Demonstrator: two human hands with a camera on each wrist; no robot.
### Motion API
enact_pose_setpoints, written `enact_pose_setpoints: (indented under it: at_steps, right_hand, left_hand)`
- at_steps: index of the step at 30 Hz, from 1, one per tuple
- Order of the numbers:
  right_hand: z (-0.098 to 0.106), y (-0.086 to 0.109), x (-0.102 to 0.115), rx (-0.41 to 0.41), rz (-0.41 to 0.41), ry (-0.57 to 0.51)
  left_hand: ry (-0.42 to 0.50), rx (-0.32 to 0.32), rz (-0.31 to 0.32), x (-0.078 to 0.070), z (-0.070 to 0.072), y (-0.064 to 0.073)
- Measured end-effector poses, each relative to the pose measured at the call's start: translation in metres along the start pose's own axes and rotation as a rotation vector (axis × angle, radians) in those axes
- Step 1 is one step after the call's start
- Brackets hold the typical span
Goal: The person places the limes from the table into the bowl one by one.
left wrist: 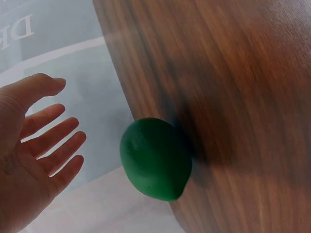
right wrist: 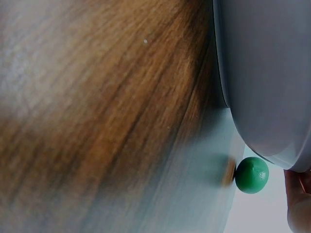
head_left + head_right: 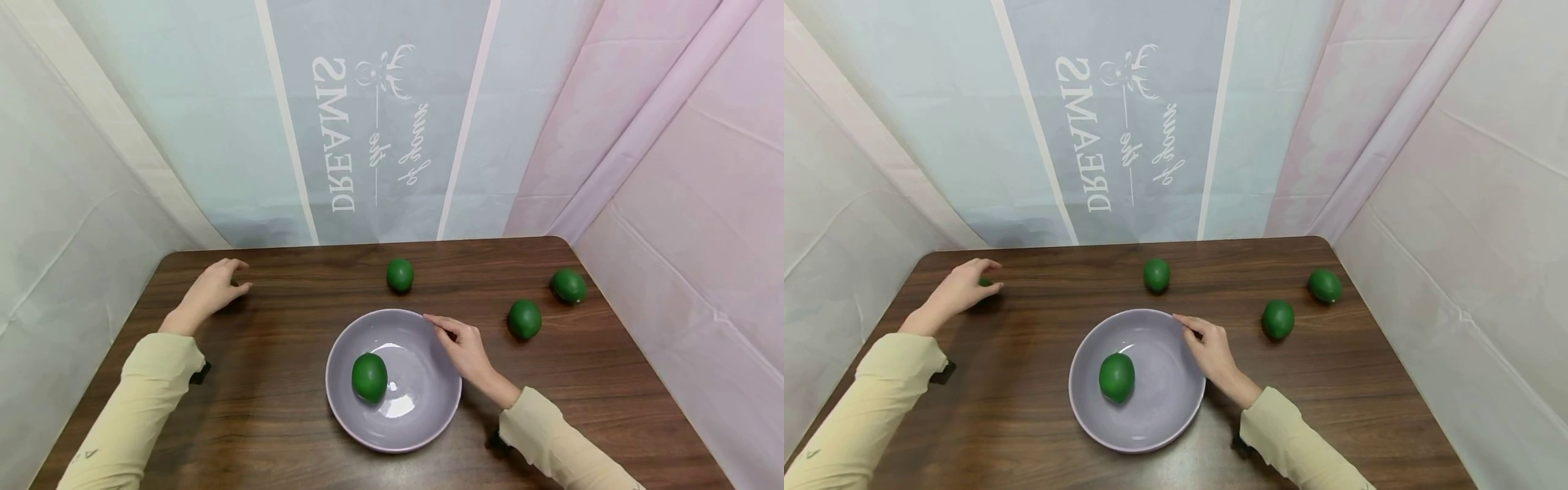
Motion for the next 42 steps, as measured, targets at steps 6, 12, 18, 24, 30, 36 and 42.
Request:
enact_pose_setpoints:
  at_steps: [6,12,18,24,30,36,42]
  right_hand:
    - [0.0,-0.001,0.001,0.008,-0.01,0.025]
    - [0.0,-0.001,0.003,0.014,-0.012,0.012]
    - [0.0,-0.001,0.002,0.013,-0.024,0.011]
    - [0.003,-0.003,0.022,0.019,-0.048,0.018]
    - [0.009,-0.005,0.044,0.016,-0.028,0.031]
    - [0.009,-0.006,0.044,0.022,-0.049,0.02]
    - [0.009,-0.007,0.045,0.013,-0.044,0.027]
  left_hand:
    - [-0.004,0.002,0.02,0.007,0.001,0.002]
    - [-0.004,-0.009,0.029,0.017,0.0,0.002]
    - [-0.02,-0.013,0.048,0.028,-0.001,0.002]
    - [-0.02,0.002,0.073,0.035,-0.003,0.001]
    - [-0.018,0.014,0.081,0.04,-0.005,0.001]
    - [-0.007,0.011,0.088,0.046,-0.008,0.0]
    - [0.014,0.028,0.114,0.052,-0.012,-0.003]
Point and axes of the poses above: each hand's wrist, its own y-axis away from the middle knuckle, its own z-axis out of the back of the hand, x = y × z, the point moved 7 cm from there along -y, towards the middle knuckle
